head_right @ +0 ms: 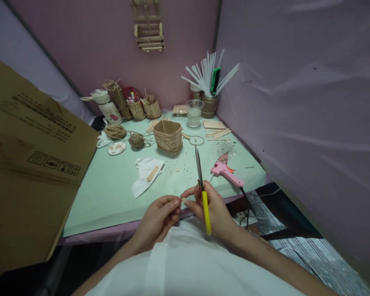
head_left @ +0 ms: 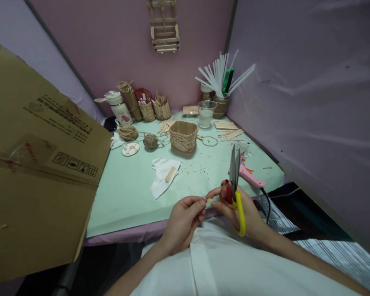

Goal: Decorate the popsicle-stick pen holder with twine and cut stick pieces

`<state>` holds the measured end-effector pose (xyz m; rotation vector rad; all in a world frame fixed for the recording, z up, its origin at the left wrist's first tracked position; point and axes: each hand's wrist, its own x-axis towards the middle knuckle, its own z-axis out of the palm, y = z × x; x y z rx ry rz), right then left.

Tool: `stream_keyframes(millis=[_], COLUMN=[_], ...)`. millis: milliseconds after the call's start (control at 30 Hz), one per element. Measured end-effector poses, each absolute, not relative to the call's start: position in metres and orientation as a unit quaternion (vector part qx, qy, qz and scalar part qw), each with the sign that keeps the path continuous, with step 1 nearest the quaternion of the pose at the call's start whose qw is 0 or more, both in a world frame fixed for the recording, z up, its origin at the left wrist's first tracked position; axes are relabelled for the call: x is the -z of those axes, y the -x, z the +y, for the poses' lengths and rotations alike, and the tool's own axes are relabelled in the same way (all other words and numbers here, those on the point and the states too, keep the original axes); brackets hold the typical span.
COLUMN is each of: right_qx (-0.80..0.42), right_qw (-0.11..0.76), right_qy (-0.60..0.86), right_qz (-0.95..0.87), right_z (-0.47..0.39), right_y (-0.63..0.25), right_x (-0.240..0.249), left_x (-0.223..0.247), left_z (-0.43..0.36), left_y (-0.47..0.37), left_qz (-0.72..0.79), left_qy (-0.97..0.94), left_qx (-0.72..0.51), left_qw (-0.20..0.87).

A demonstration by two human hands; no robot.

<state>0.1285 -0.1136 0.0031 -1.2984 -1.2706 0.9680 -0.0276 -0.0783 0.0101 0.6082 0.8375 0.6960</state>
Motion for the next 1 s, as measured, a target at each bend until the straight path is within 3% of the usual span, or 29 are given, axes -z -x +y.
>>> stream_keyframes(millis=[367,500,767,1000], right_qx=[-0.466,-0.435,-0.23,-0.192], right_qw=[0.473,0.451,0.163,0.136], right_qy=[0.519,0.536,0.672,0.673], right_qz=[-0.538,-0.566,-0.685,-0.702], right_z=[-0.117,-0.117,-0.128,-0.132], right_y=[-0.128,-0.131,-0.144,-0.138], right_x=[-0.005,-0.008,-0.031,-0.026], left_x=[-0.001,-0.001,-0.01,-0.008], left_z=[-0.076,-0.076,-0.08,-0.082], left_y=[0.026,0.026,0.027,0.027], left_qz=[0.376,0.369,0.379,0.379], left_qy=[-0.258,-0.24,-0.265,-0.248], left_qx=[-0.263,-0.272,-0.472,-0.496], left_qw=[0.85,0.856,0.751,0.741])
